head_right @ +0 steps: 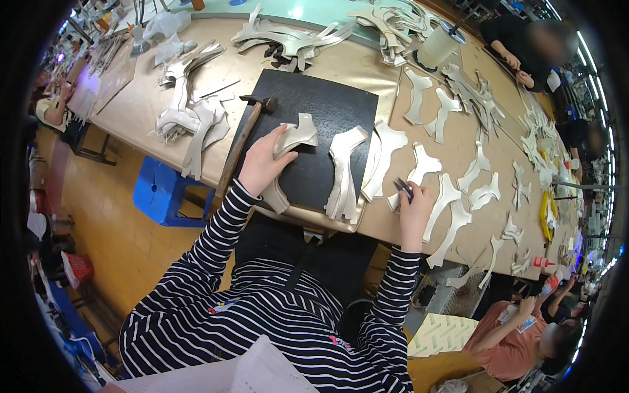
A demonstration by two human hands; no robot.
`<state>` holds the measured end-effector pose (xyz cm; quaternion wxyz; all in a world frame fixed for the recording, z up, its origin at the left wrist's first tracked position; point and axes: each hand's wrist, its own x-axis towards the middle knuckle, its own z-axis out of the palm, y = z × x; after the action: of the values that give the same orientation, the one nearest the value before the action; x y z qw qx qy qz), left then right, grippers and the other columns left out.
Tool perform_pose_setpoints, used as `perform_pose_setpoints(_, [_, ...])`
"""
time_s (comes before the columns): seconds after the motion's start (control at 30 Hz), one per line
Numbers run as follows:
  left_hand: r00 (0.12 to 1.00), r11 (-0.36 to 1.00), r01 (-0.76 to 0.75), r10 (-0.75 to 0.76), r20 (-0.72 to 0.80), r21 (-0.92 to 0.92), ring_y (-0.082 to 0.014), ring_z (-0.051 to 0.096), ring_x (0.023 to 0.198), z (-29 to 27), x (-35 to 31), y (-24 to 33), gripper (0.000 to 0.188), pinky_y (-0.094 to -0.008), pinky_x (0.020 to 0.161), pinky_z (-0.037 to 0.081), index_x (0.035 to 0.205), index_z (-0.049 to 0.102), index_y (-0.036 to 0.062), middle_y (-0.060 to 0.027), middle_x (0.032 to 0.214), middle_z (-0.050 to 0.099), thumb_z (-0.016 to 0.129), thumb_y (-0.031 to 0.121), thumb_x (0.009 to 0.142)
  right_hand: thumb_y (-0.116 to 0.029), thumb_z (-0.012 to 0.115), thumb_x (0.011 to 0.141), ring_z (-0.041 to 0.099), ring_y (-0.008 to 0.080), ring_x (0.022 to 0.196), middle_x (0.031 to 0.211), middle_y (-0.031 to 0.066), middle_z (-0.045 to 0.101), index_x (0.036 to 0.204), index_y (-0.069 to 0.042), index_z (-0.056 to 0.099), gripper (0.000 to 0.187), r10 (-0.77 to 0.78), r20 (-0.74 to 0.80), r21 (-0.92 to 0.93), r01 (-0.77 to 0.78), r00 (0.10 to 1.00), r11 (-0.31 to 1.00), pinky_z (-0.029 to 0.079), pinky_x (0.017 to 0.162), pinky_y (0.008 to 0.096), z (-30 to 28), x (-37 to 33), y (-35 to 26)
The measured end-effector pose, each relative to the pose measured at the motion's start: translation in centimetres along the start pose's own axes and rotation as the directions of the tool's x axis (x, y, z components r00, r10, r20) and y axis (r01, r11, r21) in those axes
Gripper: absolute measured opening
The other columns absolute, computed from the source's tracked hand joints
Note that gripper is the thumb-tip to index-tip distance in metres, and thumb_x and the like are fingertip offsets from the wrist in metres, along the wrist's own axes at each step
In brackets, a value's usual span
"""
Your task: The person repeatedly picks up white leather pieces, places them on a black work surface, and uses a hammer to strike and shape them. They handle the pieces one at a time, turning and repositioning them between strikes, then set them aside on the table.
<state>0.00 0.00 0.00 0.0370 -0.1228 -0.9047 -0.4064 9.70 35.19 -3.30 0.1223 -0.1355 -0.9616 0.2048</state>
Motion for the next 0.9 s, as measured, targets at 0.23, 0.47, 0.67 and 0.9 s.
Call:
perform_pose_setpoints(0.23, [0.996,0.998,0.067,-0.066,-0.054,0.012,-0.0403,0.062,0.099,-0.3,-1.4,1.3,0.050,-0.0430,0.081,0.051,0.129,0.052,0.0039,-0.0240,0.113,0.062,0.067,0.007,0.082,-0.006,0.059,0.091,0.058,0.0285,0.082,0.090,0.0135,0.055,0.103,0.003,0.059,0.015,0.144,-0.101,0.325,-0.104,0.984,0.940,0.047,0.075,0.0373,-0.7,-0.7,-1.5])
perform_pose_setpoints(0.47, [0.986,0.995,0.084,-0.092,-0.137,-0.061,-0.0314,0.066,0.084,-0.5,-1.6,0.2,0.050,-0.0369,0.077,0.053,0.126,0.052,0.0049,-0.0178,0.106,0.062,0.065,0.000,0.077,-0.008,0.056,0.096,0.050,0.0079,0.073,0.085,0.0003,0.054,0.122,-0.001,0.055,0.027,0.194,0.109,0.880,-0.186,0.975,0.437,0.043,0.069,0.0212,-2.2,-3.0,-11.5])
perform_pose_setpoints(0.67, [0.984,0.985,0.175,-0.174,-0.046,0.014,-0.0289,0.069,0.080,-1.1,-2.3,-0.3,0.056,-0.0375,0.073,0.054,0.123,0.052,0.0045,-0.0126,0.084,0.068,0.074,0.007,0.072,-0.014,0.064,0.091,0.061,0.0121,0.079,0.092,0.0086,0.066,0.125,0.002,0.058,0.038,-0.029,0.337,0.723,-0.239,0.941,0.649,0.049,0.076,0.0265,5.2,-2.8,-21.1])
perform_pose_setpoints(0.9, [0.964,0.689,0.243,-0.248,0.093,-0.683,-0.0193,0.069,0.087,-2.2,-3.1,0.1,0.055,-0.0299,0.077,0.054,0.133,0.047,0.0002,-0.0165,0.098,0.070,0.069,0.003,0.082,-0.012,0.067,0.089,0.052,0.0030,0.068,0.081,0.0020,0.066,0.112,0.008,0.063,0.031,-0.030,0.483,0.807,-0.431,0.875,0.403,0.043,0.062,0.0197,6.3,-2.9,-22.3])
